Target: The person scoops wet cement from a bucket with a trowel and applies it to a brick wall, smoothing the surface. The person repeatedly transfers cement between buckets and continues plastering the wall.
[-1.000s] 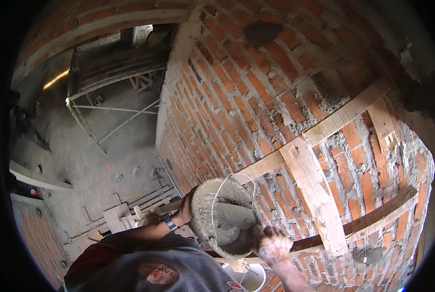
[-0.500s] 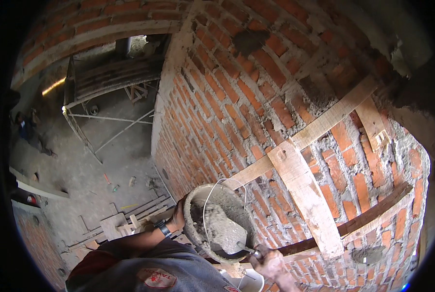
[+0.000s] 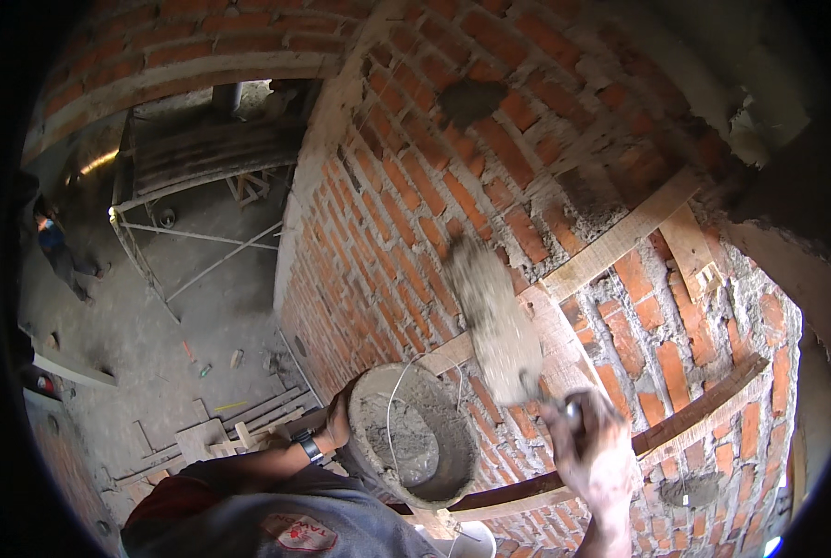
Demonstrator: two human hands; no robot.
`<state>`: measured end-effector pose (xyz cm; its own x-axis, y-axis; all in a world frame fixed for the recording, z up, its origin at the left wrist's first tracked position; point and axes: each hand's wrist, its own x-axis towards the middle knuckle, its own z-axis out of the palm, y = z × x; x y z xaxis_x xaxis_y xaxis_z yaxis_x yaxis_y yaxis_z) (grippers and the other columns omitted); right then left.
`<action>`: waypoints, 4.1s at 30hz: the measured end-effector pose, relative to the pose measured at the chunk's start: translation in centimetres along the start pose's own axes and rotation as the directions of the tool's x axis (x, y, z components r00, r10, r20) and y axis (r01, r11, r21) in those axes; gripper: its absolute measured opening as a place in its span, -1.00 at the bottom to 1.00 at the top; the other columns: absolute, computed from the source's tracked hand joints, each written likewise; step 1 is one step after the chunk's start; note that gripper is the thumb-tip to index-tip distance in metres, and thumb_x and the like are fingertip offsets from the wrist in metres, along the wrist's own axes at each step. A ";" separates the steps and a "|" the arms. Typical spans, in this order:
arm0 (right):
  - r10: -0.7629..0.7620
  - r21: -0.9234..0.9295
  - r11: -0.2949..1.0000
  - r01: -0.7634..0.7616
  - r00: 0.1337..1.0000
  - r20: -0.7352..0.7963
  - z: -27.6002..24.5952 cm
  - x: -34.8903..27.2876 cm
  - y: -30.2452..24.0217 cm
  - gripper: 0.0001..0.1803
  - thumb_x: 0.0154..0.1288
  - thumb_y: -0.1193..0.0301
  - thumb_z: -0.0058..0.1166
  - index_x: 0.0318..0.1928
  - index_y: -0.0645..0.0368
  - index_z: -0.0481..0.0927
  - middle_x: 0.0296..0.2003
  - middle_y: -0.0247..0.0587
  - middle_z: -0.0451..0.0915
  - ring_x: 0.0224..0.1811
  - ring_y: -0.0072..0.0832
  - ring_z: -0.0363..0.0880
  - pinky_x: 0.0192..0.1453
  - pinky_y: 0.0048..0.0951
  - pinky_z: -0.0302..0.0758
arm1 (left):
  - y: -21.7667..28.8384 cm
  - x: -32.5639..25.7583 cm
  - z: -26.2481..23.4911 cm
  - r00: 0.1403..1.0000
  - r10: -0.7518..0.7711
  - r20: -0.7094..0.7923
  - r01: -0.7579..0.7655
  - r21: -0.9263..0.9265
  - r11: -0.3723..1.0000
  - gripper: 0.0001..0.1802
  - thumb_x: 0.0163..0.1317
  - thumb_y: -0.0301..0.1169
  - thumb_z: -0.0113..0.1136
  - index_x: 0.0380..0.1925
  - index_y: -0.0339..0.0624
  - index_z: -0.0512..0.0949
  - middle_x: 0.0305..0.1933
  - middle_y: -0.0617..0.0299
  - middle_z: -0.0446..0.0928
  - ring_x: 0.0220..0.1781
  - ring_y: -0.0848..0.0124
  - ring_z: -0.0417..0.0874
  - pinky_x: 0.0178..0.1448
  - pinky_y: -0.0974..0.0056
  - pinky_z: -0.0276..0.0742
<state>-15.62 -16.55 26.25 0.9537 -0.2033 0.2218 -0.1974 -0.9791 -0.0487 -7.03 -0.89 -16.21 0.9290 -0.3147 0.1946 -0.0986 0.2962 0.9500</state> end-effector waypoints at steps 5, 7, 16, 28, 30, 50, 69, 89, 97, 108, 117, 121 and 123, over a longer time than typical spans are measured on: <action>-0.272 0.240 0.930 0.277 0.961 -0.055 -2.4 8.9 -9.6 -0.63 0.48 0.17 0.23 -0.20 0.31 0.63 -0.59 -0.27 0.54 -0.62 -0.59 0.46 -0.56 -0.49 0.33 | -0.5 -0.1 -0.1 0.998 -0.068 0.006 0.068 0.044 0.997 -0.37 0.64 -0.15 -0.52 0.43 -0.32 0.32 0.43 -0.13 0.42 0.48 0.05 0.39 0.58 0.12 0.19; -0.391 0.481 0.808 0.341 0.920 0.005 -3.1 12.6 -11.9 -0.63 0.49 0.16 0.21 -0.23 0.28 0.64 -0.58 -0.30 0.56 -0.64 -0.57 0.48 -0.57 -0.48 0.37 | -0.2 0.2 -0.1 0.991 -0.130 0.015 0.131 -0.006 0.991 -0.32 0.64 -0.05 -0.51 0.42 -0.31 0.35 0.36 -0.14 0.49 0.42 0.07 0.48 0.53 0.11 0.28; 0.032 0.696 0.684 -0.216 0.963 0.267 1.4 34.7 -11.2 -0.57 0.48 0.01 0.14 -0.13 0.17 0.63 -0.48 -0.32 0.53 -0.52 -0.57 0.55 -0.52 -0.38 0.54 | 0.9 1.0 0.5 0.958 -0.285 0.026 0.270 -0.413 0.870 -0.42 0.65 -0.17 -0.24 0.42 -0.39 0.37 0.47 0.00 0.44 0.49 0.31 0.39 0.60 0.24 0.17; -0.188 -0.067 0.979 0.193 0.979 0.074 -5.2 6.8 -1.4 -0.69 0.44 0.11 0.19 -0.17 0.12 0.65 -0.41 -0.18 0.62 -0.47 -0.39 0.63 -0.43 -0.33 0.57 | -1.7 -0.3 1.9 0.975 -0.195 -0.110 0.194 -0.022 0.981 -0.51 0.65 -0.25 -0.27 0.33 -0.28 0.49 0.42 -0.01 0.48 0.49 0.15 0.43 0.61 0.18 0.21; -0.176 -0.183 0.958 0.220 0.957 0.231 -4.5 2.2 0.2 -0.71 0.43 0.13 0.20 -0.18 0.11 0.65 -0.40 -0.16 0.64 -0.46 -0.36 0.64 -0.42 -0.33 0.58 | -1.9 -0.4 1.8 0.991 -0.113 -0.066 0.120 0.113 0.986 -0.50 0.65 -0.27 -0.32 0.36 -0.27 0.46 0.49 -0.04 0.39 0.54 0.06 0.36 0.65 0.15 0.15; -0.039 -0.505 0.819 0.272 0.905 0.423 11.0 -6.2 1.9 -0.71 0.25 0.47 0.11 -0.02 0.13 0.67 -0.35 -0.19 0.61 -0.28 -0.30 0.67 -0.16 -0.23 0.59 | -2.5 -0.3 -0.8 0.994 0.090 0.057 -0.090 -0.001 0.996 -0.41 0.42 -0.31 0.17 0.38 -0.35 0.37 0.32 -0.14 0.52 0.34 0.04 0.56 0.42 0.05 0.47; 0.036 0.288 0.909 -0.301 0.746 0.665 15.1 -8.5 5.7 -0.81 0.26 0.35 0.33 -0.18 0.15 0.73 -0.53 -0.09 0.69 -0.51 -0.37 0.74 -0.36 -0.30 0.67 | 0.0 -0.1 -0.9 0.991 0.135 0.022 -0.136 0.203 0.970 -0.38 0.29 -0.22 0.22 0.26 -0.40 0.42 0.15 -0.18 0.56 0.18 -0.08 0.61 0.24 0.03 0.53; 0.142 0.356 0.904 -0.237 0.952 0.273 4.0 -9.7 6.6 -0.66 0.39 0.54 0.14 -0.52 0.14 0.32 -0.60 -0.47 0.26 -0.54 -0.70 0.21 -0.44 -0.54 0.27 | 0.9 0.1 -0.2 0.984 0.166 -0.063 -0.153 0.180 0.972 -0.50 0.51 -0.39 -0.18 0.35 -0.39 0.41 0.38 -0.19 0.47 0.42 -0.08 0.48 0.51 0.05 0.34; -0.248 -0.055 0.968 0.244 0.966 -0.079 0.1 6.2 -4.3 -0.77 0.40 0.42 0.09 -0.39 0.31 0.52 -0.57 0.00 0.50 -0.57 -0.06 0.50 -0.44 -0.12 0.37 | 2.2 0.4 -0.3 0.991 0.133 -0.024 -0.126 0.189 0.974 -0.46 0.57 -0.30 -0.29 0.36 -0.41 0.40 0.40 -0.23 0.45 0.47 -0.08 0.43 0.56 0.07 0.27; -0.607 0.921 0.389 0.019 0.757 0.240 -2.0 27.4 -11.9 -0.64 0.37 0.17 0.27 -0.13 0.26 0.69 -0.47 -0.24 0.61 -0.60 -0.47 0.59 -0.60 -0.42 0.56 | 0.3 0.8 -0.1 0.997 -0.069 -0.028 0.066 -0.110 0.992 -0.46 0.62 -0.21 -0.23 0.34 -0.40 0.44 0.39 -0.14 0.48 0.48 0.09 0.43 0.58 0.11 0.23; 0.001 0.537 0.836 -0.116 0.978 0.210 -4.3 41.9 2.5 -0.47 0.46 -0.05 0.13 0.27 -0.07 0.64 -0.24 -0.55 0.62 -0.32 -0.64 0.53 -0.25 -0.49 0.53 | 0.8 0.8 0.7 0.966 -0.243 -0.089 0.201 -0.333 0.921 -0.51 0.57 -0.31 -0.09 0.33 -0.41 0.48 0.34 -0.08 0.56 0.43 0.19 0.50 0.56 0.16 0.26; 0.127 0.392 0.915 -0.098 0.991 -0.048 -2.8 41.9 1.7 -0.47 0.44 -0.06 0.14 0.25 -0.06 0.65 -0.20 -0.53 0.62 -0.32 -0.62 0.52 -0.23 -0.45 0.54 | 0.2 0.9 0.8 0.963 -0.261 -0.065 0.219 -0.375 0.901 -0.52 0.56 -0.30 -0.09 0.30 -0.41 0.50 0.38 -0.08 0.53 0.46 0.19 0.47 0.57 0.15 0.25; -0.016 0.290 0.957 0.010 1.000 0.018 -1.0 41.8 -0.7 -0.44 0.43 -0.07 0.15 0.24 0.00 0.65 -0.15 -0.49 0.61 -0.33 -0.60 0.52 -0.22 -0.42 0.57 | -0.4 0.8 0.9 0.959 -0.278 -0.051 0.234 -0.406 0.883 -0.51 0.56 -0.29 -0.09 0.29 -0.41 0.51 0.40 -0.08 0.51 0.47 0.17 0.45 0.57 0.14 0.23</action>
<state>24.15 -24.40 36.52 0.9605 -0.1880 0.2052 -0.1137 -0.9381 -0.3272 -6.56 -2.03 -16.21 0.9368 -0.3382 -0.0897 0.2752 0.5539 0.7858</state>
